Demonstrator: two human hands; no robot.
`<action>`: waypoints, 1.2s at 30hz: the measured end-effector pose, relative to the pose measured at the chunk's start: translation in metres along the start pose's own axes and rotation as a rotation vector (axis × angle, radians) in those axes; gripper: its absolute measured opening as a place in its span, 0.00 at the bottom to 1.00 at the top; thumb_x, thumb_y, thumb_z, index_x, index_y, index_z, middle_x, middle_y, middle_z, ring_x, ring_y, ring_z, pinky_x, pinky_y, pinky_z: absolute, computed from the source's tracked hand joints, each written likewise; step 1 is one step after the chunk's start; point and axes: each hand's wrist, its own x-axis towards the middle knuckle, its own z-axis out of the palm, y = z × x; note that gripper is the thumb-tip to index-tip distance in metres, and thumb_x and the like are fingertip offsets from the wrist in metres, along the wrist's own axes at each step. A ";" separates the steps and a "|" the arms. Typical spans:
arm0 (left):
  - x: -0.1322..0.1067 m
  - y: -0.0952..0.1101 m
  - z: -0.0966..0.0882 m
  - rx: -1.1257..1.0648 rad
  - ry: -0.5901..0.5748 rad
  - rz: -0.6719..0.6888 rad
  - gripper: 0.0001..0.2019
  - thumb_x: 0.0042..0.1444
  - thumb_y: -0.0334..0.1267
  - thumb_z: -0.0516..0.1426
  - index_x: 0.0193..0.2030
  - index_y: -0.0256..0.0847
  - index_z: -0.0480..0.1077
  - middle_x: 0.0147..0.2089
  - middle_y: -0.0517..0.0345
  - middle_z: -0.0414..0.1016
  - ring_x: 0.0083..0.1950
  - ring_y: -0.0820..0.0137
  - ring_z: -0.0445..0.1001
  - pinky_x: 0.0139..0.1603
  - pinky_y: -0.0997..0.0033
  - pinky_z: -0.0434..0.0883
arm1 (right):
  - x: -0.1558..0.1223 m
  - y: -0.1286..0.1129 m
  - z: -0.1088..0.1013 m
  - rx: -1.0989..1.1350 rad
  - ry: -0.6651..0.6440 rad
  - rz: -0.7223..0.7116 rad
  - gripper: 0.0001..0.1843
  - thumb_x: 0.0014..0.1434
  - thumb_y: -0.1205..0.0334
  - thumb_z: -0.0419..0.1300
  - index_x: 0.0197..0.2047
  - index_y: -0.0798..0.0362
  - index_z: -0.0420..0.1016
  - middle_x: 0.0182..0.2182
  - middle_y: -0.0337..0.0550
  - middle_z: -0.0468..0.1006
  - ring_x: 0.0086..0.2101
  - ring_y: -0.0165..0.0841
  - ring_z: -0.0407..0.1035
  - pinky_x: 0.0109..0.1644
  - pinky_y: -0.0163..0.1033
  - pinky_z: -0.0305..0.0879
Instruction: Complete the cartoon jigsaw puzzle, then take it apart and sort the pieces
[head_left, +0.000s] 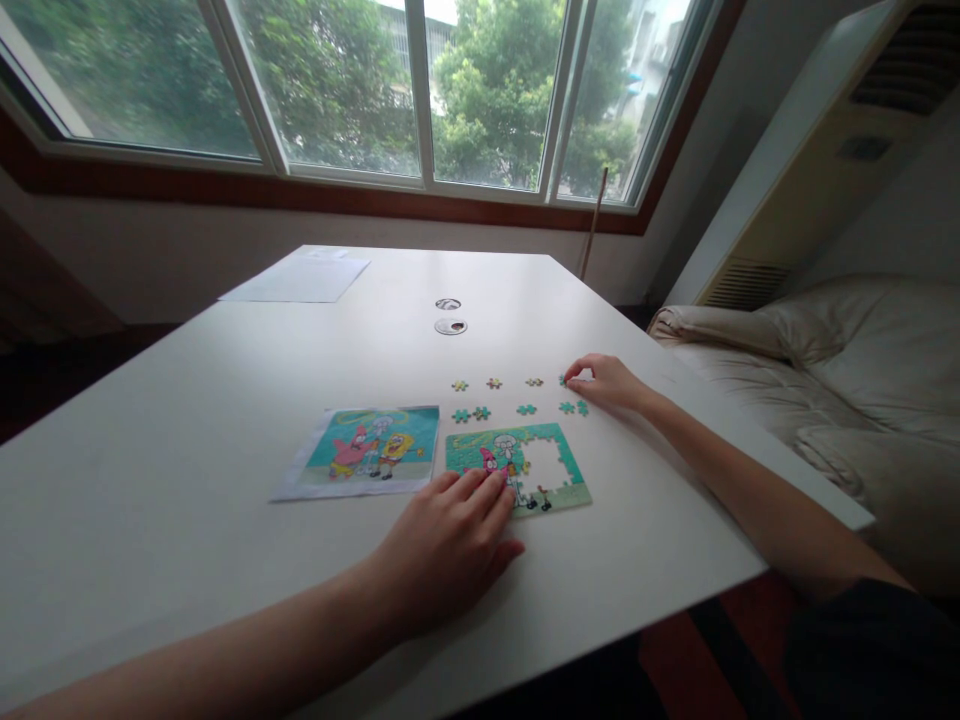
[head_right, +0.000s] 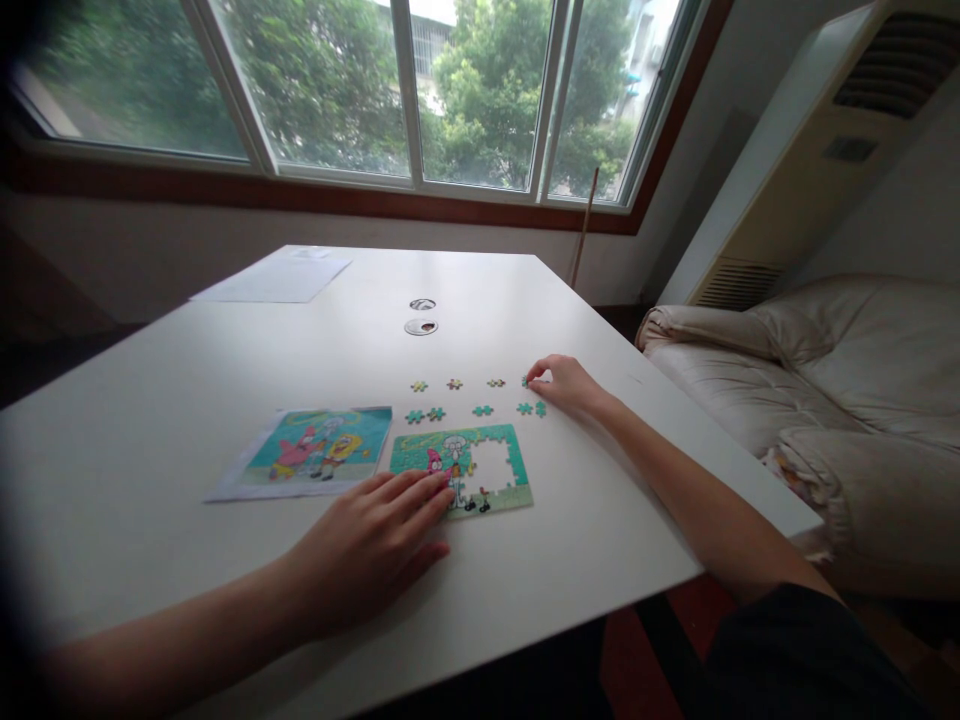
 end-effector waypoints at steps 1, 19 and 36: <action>0.000 0.000 0.000 0.000 -0.001 -0.001 0.17 0.58 0.43 0.48 0.51 0.37 0.62 0.53 0.48 0.66 0.51 0.58 0.65 0.47 0.56 0.65 | 0.000 0.001 -0.001 0.007 -0.007 -0.009 0.11 0.50 0.60 0.56 0.35 0.52 0.76 0.33 0.41 0.75 0.30 0.29 0.65 0.35 0.33 0.57; 0.001 0.000 -0.002 0.003 -0.021 -0.004 0.17 0.58 0.43 0.48 0.51 0.38 0.63 0.53 0.49 0.66 0.51 0.59 0.65 0.46 0.57 0.65 | 0.012 0.006 0.007 0.163 -0.086 -0.175 0.15 0.50 0.72 0.53 0.38 0.49 0.76 0.37 0.42 0.72 0.37 0.30 0.66 0.42 0.34 0.60; 0.001 0.000 -0.001 0.007 -0.014 -0.007 0.17 0.58 0.43 0.47 0.51 0.38 0.62 0.53 0.48 0.66 0.51 0.59 0.65 0.46 0.57 0.65 | 0.003 0.002 -0.001 0.065 -0.068 -0.176 0.12 0.51 0.65 0.55 0.38 0.52 0.76 0.35 0.43 0.74 0.34 0.30 0.67 0.40 0.33 0.60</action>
